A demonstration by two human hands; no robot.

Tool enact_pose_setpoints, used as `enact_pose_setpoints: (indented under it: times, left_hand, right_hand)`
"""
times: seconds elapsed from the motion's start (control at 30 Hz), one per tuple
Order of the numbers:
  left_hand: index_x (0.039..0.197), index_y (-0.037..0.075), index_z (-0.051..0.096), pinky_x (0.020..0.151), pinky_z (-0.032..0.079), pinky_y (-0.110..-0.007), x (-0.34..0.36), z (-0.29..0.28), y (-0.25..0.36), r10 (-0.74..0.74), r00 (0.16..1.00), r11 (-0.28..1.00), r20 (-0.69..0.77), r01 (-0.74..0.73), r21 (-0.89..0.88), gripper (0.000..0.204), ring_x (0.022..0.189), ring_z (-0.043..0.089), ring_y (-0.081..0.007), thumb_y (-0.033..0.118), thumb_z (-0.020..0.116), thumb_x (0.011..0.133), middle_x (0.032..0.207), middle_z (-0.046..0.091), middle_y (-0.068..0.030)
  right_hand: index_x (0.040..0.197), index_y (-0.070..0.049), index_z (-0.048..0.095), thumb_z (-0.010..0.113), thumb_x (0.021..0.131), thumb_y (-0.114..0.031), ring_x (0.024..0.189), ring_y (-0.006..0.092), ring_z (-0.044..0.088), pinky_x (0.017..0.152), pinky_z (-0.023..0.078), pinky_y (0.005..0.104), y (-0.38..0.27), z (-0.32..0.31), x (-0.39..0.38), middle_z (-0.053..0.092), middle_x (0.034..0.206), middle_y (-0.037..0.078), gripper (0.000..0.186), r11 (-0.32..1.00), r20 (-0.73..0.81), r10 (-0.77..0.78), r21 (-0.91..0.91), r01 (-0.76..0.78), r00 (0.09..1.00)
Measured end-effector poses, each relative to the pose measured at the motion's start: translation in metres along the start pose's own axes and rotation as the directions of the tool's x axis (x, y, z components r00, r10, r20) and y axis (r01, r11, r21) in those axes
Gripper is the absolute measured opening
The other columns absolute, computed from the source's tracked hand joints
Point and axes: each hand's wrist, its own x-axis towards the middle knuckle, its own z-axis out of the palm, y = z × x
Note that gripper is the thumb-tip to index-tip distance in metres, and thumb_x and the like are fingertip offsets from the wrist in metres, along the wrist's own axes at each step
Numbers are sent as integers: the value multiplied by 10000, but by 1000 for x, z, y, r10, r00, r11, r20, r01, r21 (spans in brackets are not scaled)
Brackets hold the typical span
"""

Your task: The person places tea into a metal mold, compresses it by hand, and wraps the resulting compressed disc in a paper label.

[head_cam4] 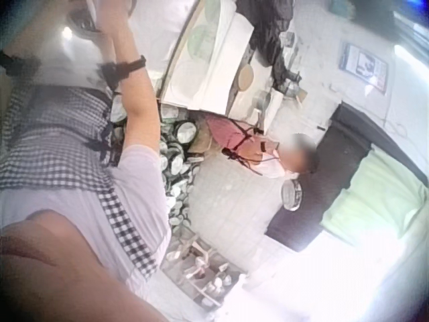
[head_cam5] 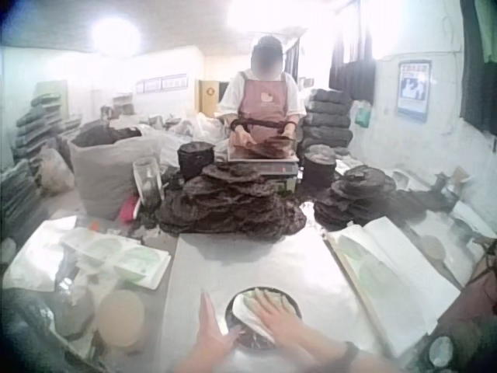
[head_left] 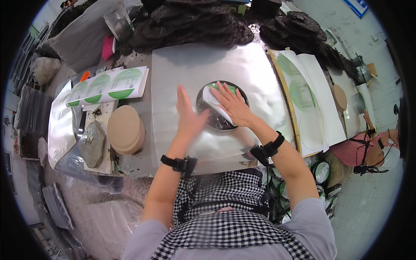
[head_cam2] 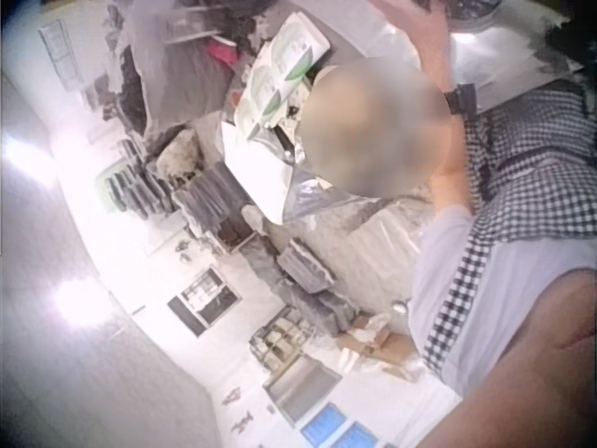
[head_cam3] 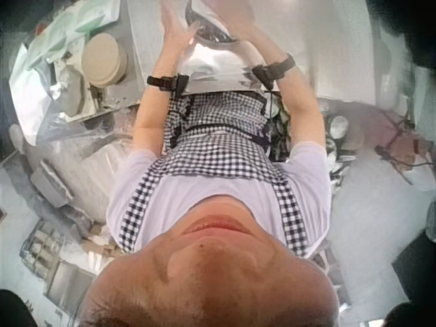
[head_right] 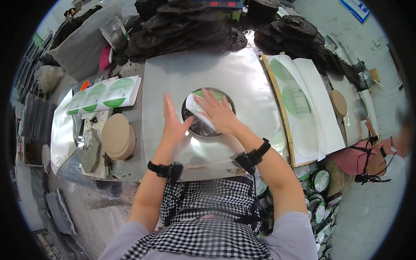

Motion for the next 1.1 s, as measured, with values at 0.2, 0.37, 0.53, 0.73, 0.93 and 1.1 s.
enact_pose_setpoints:
  times: [0.2,0.37,0.53,0.73,0.93,1.1]
  left_hand:
    - [1476,54,289,972,440,-438,1,-9,-6,-302,908,861,291,391,-326,610,1270,459,-346,167,538,932,1425,425,-213]
    - [1369,90,410,802,487,-476,17,-11,40,-347,920,888,181,260,378,459,997,621,-410,175,526,932,1087,651,-225]
    - [1369,56,441,730,495,-490,17,-7,33,-327,931,888,162,245,389,451,844,644,-415,170,523,941,924,674,-224]
    - [1325,63,480,664,501,-474,13,-9,86,58,973,879,222,-156,450,433,796,648,-409,97,507,895,952,672,-227]
    - [1158,-9,514,530,513,-407,14,-100,58,-37,951,957,-307,122,263,288,657,662,-262,210,467,977,849,653,-167]
    - [1055,-21,513,479,503,-342,-3,-59,26,-616,785,774,-58,590,-230,420,573,609,-173,393,512,985,768,614,-88]
  right_hand:
    - [1467,-299,392,509,894,-617,1454,414,169,1104,173,681,-26,2,5,208,1593,112,666,941,95,26,-337,7,995]
    - [1421,-301,461,628,812,-605,1445,410,183,1091,161,714,-5,-10,-3,247,1572,112,700,969,175,-111,-201,146,978]
    - [1431,-300,447,664,780,-607,1459,412,134,1092,151,717,-5,-9,-3,224,1577,119,751,974,231,-86,-186,130,969]
    - [1467,-170,389,587,881,-557,1462,383,170,1117,204,646,-23,-32,4,267,1567,131,729,940,369,44,-329,87,928]
    - [1268,-83,594,564,965,-254,1111,203,625,922,505,325,-65,-141,-8,679,1148,86,349,588,-157,-30,796,145,987]
    - [1373,-133,504,501,952,-476,1383,311,362,1106,291,559,-5,-33,30,453,1448,141,543,975,-371,177,-64,-215,912]
